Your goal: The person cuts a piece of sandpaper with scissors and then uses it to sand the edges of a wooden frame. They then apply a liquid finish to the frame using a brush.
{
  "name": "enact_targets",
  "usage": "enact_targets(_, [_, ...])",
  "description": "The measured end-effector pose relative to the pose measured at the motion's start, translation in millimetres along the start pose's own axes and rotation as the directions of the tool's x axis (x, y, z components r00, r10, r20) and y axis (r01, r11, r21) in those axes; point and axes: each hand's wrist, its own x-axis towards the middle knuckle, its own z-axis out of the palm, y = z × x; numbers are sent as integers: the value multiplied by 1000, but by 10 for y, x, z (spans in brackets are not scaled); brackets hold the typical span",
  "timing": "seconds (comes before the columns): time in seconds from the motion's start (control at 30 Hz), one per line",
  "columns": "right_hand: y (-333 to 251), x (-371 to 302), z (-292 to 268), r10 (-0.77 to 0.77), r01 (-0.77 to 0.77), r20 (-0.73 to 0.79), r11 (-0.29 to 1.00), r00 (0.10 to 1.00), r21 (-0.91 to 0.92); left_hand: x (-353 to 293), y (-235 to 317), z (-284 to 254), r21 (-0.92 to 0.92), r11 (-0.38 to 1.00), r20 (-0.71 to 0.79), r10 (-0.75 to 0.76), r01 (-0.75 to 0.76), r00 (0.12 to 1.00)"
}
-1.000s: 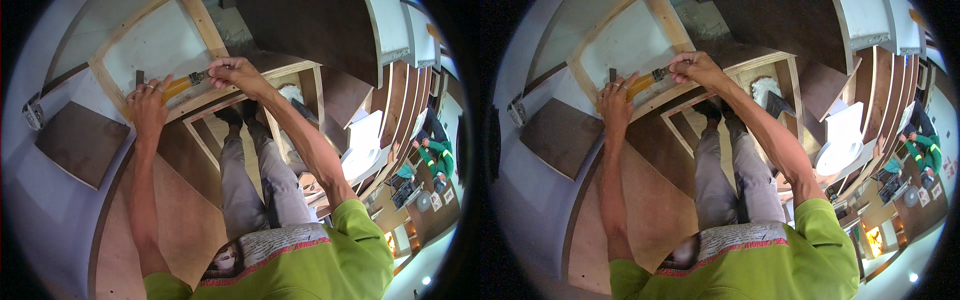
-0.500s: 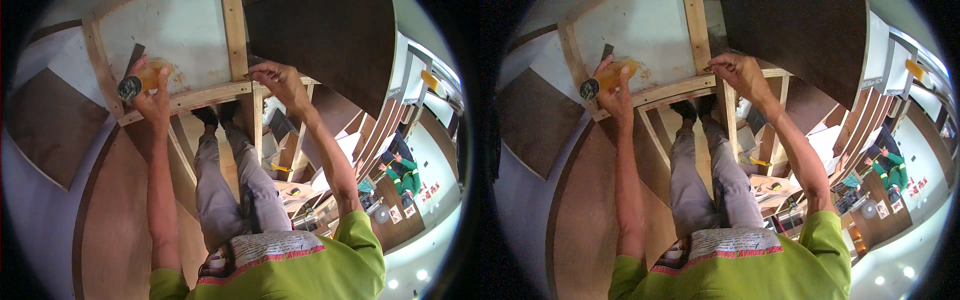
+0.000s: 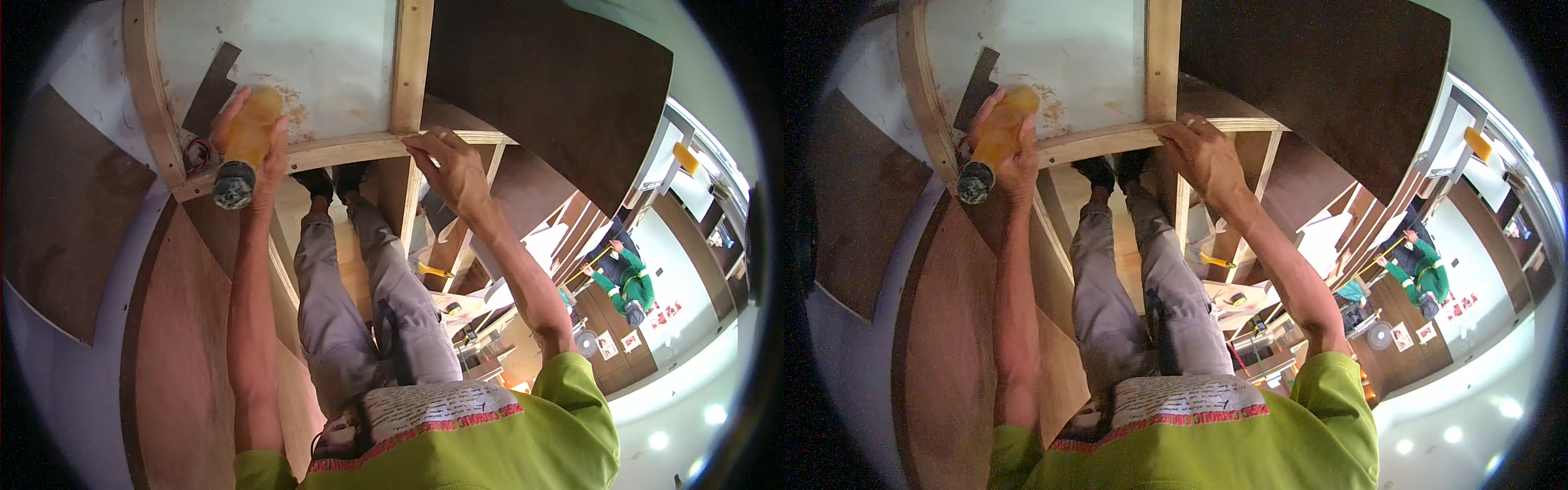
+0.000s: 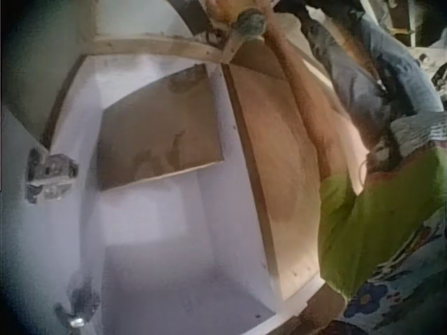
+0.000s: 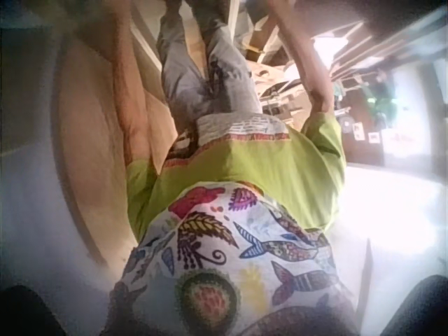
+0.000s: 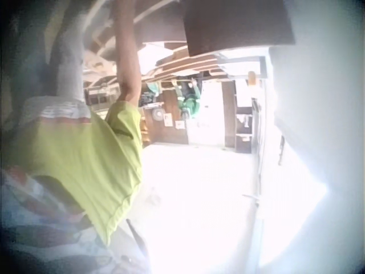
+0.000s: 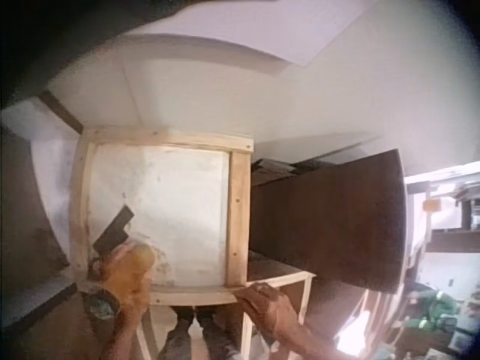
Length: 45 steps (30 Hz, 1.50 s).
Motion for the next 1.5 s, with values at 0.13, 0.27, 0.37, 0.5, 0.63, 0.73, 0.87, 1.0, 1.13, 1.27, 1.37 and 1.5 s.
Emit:
enact_targets(0.13, [-93, 68, -158, 106, -107, 24, 993, 994, 51, 4, -12, 46, 44, 993, -36, 115, -113, 993])
enact_targets(0.27, [-39, 193, -112, 63, -63, 48, 998, 997, 4, 12, -17, 63, 46, 991, -13, 127, -127, 992])
enact_targets(0.37, [-30, 251, -78, 27, -24, 80, 999, 996, -42, 1, 25, 35, 67, 994, 30, 82, -84, 996])
enact_targets(0.5, [-72, 251, -122, 7, 4, 145, 997, 989, -77, -7, -49, 87, -19, 990, -22, 139, -140, 990])
enact_targets(0.63, [23, 238, -232, 71, -77, 123, 996, 990, 44, -19, -59, 101, -15, 988, -34, 154, -155, 987])
enact_targets(0.73, [71, 259, -249, 101, -108, 111, 992, 989, 60, -20, -39, 86, -38, 989, -15, 140, -140, 990])
enact_targets(0.87, [97, 221, -172, -6, 8, 94, 1000, 996, -22, 15, -1, 97, 12, 985, -22, 173, -173, 985])
enact_targets(1.0, [89, 98, -173, 16, -4, 125, 995, 992, -99, 5, -1, 112, 22, 981, -47, 195, -194, 980])
enact_targets(1.13, [92, 76, -248, 38, -37, 49, 999, 998, -14, 7, -15, 83, 59, 979, -31, 199, -197, 980])
enact_targets(1.27, [163, 32, -169, 27, -26, 22, 999, 999, -22, 7, -36, 75, 35, 979, 1, 202, -202, 979])
enact_targets(1.37, [152, -62, -142, 10, -9, 24, 999, 1000, -47, 4, -25, 89, -1, 980, -8, 200, -200, 980])
enact_targets(1.5, [114, -78, -252, 38, -39, 14, 999, 999, 35, -16, -32, 96, -67, 981, -33, 180, -182, 983])
